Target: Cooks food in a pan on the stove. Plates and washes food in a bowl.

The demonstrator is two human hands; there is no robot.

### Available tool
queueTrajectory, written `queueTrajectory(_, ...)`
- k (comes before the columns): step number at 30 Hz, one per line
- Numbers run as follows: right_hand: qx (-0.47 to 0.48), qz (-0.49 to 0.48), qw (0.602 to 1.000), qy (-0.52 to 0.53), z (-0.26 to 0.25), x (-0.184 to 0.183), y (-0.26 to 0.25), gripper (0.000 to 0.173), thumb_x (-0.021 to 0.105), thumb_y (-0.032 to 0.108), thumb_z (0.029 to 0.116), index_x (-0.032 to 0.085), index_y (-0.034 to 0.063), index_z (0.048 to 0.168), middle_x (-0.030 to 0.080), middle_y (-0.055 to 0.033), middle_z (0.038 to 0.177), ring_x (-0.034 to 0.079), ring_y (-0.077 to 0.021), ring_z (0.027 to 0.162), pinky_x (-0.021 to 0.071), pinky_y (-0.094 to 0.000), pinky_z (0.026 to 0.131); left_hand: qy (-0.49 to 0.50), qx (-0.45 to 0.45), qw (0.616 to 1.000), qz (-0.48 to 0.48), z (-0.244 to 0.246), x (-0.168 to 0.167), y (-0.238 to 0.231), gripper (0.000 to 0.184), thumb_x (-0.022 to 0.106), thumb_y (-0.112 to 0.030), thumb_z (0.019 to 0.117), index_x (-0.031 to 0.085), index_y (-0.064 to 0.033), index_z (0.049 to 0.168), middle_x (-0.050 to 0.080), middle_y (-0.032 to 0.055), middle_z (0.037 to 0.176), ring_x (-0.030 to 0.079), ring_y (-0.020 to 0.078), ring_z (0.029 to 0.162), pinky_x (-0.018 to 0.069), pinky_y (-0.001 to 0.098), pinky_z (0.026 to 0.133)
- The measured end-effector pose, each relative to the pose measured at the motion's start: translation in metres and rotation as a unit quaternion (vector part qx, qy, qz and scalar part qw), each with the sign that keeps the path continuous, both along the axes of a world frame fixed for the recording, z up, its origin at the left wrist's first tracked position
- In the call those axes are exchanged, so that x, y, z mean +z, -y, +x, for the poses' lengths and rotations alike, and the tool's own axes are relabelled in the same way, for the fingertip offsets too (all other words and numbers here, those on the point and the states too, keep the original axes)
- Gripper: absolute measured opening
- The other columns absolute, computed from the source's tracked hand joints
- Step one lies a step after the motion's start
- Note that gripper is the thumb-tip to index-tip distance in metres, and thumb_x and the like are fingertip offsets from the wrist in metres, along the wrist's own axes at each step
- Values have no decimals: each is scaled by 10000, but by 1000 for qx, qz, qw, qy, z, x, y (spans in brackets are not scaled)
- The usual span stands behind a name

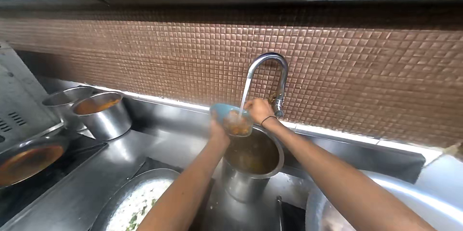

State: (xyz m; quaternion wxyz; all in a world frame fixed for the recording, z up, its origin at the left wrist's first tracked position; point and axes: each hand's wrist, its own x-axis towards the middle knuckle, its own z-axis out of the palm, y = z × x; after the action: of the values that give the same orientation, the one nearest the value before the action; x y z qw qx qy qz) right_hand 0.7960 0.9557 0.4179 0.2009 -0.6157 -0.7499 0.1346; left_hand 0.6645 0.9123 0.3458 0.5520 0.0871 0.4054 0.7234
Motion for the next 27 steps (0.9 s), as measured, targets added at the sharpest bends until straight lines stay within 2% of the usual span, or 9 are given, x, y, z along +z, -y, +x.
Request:
queueTrajectory(5,-16,155,946,283,24,-5,10,204,668,191,953,735,61,1094,681,-167,1207,581,-398,1245,549,-554,826,16,14,1000,-2,-1,-3,-1,660,453,-626,1021,541,-90,1396,614,171,1330,600,328,1201,500,582,964)
queueTrajectory(9,8,138,908,395,51,-14,16,159,626,-67,917,718,-31,1041,578,-217,1349,564,-446,1241,594,-497,744,16,1,1000,0,0,0,6,646,429,-628,1025,530,-117,1408,609,159,1333,593,321,1202,492,576,961)
queueTrajectory(14,-135,135,978,78,73,-10,3,231,628,222,1001,750,34,1053,715,-243,1108,684,-477,1005,521,-659,813,24,10,1000,4,0,-3,4,661,441,-633,1022,534,-105,1408,602,171,1351,588,340,1225,490,594,980)
queueTrajectory(16,-159,165,973,-2,72,-17,15,280,646,229,996,703,28,1183,649,-289,1235,644,-510,1093,512,-672,876,17,11,1000,-7,5,-1,8,651,461,-619,1021,535,-101,1407,600,171,1356,581,343,1233,486,600,979)
queueTrajectory(19,-32,278,960,-5,42,-45,33,450,657,275,991,613,-18,1328,466,-281,1496,451,-492,1378,429,-633,1090,-28,19,999,-28,13,5,13,681,528,-610,1000,538,-64,1406,579,192,1385,555,360,1262,466,610,999)
queueTrajectory(22,34,101,991,-82,-2,-66,41,697,524,504,1044,388,65,1568,329,-226,1633,363,-439,1474,352,-606,1162,-168,27,981,-90,19,3,19,799,550,-720,935,639,8,1252,621,251,1288,584,411,1202,474,640,966)
queueTrajectory(23,43,41,993,-105,-13,-73,42,725,485,516,1056,305,88,1613,251,-215,1672,293,-452,1505,289,-631,1185,-243,19,964,-105,20,5,21,836,506,-772,922,680,6,1176,652,259,1218,610,423,1149,487,648,932)
queueTrajectory(25,53,25,995,-79,-33,-88,43,565,510,347,1079,392,130,1587,156,-184,1709,171,-485,1537,180,-682,1197,-388,11,916,-102,22,17,25,769,482,-751,948,717,-31,1076,693,234,1050,654,407,1007,512,631,849)
queueTrajectory(27,48,34,991,-121,-42,-109,49,607,580,180,1040,355,87,1596,78,-190,1720,93,-481,1557,133,-701,1203,-478,-13,874,-84,25,35,34,610,593,-628,967,720,-63,1158,710,203,1066,669,375,1036,516,596,908)
